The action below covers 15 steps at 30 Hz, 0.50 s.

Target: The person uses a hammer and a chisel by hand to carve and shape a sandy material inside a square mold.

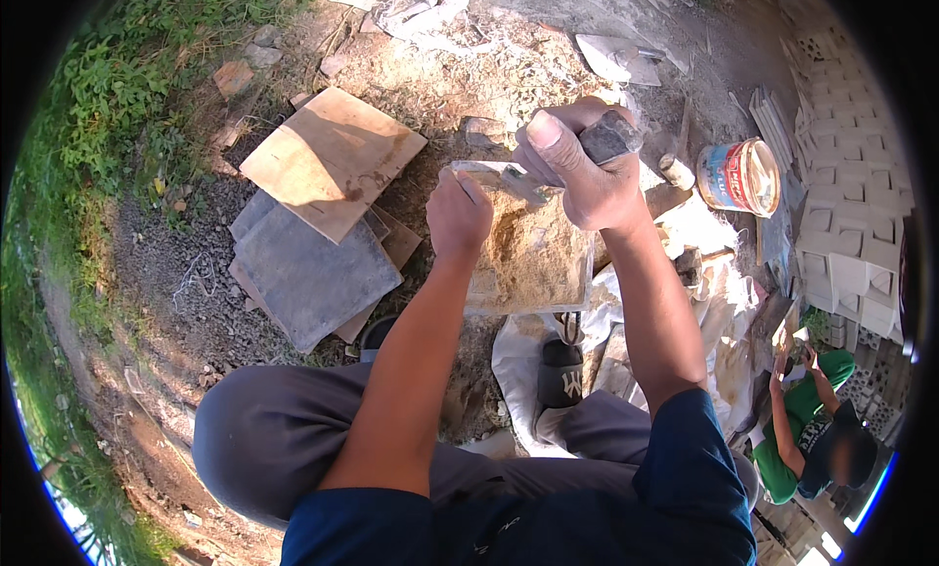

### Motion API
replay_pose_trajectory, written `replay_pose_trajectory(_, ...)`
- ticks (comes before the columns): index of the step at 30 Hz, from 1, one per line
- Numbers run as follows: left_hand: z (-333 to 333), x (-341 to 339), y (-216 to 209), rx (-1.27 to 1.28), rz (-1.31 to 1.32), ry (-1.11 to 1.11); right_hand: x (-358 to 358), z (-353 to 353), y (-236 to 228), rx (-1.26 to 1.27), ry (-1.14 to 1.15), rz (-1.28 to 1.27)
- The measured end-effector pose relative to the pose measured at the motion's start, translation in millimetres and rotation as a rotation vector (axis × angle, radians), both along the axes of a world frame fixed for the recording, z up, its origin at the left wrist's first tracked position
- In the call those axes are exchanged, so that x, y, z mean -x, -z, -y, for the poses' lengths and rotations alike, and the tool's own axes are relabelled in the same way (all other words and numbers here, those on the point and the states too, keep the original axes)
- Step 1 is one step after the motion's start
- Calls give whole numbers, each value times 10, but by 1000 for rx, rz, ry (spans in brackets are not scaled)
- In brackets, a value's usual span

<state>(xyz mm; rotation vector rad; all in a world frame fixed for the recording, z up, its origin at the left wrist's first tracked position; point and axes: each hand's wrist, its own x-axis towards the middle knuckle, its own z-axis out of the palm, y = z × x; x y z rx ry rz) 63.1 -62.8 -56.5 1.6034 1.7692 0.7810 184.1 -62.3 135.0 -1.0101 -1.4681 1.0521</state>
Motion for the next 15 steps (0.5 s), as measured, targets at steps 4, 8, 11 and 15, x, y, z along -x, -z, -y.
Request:
replay_pose_trajectory(4, 5, -58, -17, 10, -2, 16, -58, 61, 82, 68, 63, -50)
replay_pose_trajectory(8, -8, 3, 1, 9, -38, 0, -35, 15, 4, 24, 31, -43)
replay_pose_trajectory(11, 7, -34, -13, 20, 2, 25, -28, -46, 62, 83, 34, -54)
replay_pose_trajectory(15, 3, -4, 31, 10, -26, 13, 4, -21, -65, 43, -6, -43)
